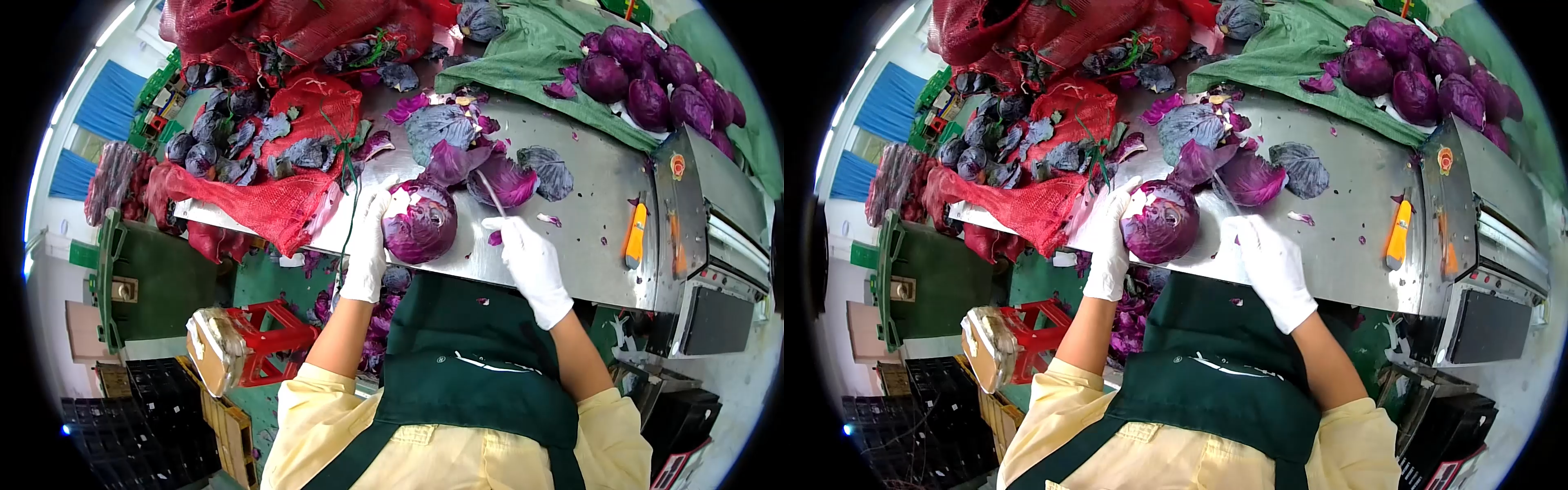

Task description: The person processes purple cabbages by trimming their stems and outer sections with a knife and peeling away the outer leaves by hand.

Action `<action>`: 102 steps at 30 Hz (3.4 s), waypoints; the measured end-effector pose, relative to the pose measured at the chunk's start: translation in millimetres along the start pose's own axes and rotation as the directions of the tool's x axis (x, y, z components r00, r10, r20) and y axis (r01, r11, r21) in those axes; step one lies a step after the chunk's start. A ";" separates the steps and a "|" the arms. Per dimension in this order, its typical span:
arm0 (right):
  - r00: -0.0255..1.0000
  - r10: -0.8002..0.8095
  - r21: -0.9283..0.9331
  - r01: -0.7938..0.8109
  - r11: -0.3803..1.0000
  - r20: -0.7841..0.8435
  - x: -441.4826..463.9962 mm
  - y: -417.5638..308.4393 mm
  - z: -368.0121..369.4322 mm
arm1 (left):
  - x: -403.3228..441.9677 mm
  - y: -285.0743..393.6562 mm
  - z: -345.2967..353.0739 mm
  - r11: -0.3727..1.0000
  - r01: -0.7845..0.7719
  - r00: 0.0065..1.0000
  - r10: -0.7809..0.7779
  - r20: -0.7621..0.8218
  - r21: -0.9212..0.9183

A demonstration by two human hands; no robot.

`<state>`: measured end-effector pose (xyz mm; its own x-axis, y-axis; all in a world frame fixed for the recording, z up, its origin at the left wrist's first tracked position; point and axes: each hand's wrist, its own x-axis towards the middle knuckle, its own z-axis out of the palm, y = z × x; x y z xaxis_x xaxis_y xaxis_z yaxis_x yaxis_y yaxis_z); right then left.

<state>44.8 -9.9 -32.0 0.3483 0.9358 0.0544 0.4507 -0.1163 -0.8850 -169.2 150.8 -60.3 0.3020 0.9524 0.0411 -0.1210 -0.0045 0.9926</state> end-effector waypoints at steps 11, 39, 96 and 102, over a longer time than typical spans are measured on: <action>0.992 -0.076 0.126 0.063 0.990 0.104 -6.8 -0.4 11.5 | -1.9 16.0 19.7 0.982 0.128 0.988 -0.114 0.102 -0.138; 0.880 -0.455 -0.628 0.434 0.646 0.140 -37.0 49.8 -28.3 | 1.1 18.9 19.2 0.997 0.076 0.976 -0.068 0.206 -0.029; 0.890 -0.439 -0.259 0.455 0.852 0.123 39.5 18.0 18.5 | -36.5 24.1 31.2 0.986 -0.018 0.996 0.002 0.094 0.168; 0.857 -0.507 -0.341 0.505 0.793 0.088 37.7 7.8 18.6 | -27.9 12.8 25.9 0.981 -0.073 0.993 0.055 0.103 0.181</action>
<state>46.2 30.7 -45.5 -0.0028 0.8906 0.4547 0.8135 0.2665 -0.5170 -154.6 116.2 -45.8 0.3903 0.9144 0.1075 0.0307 -0.1297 0.9911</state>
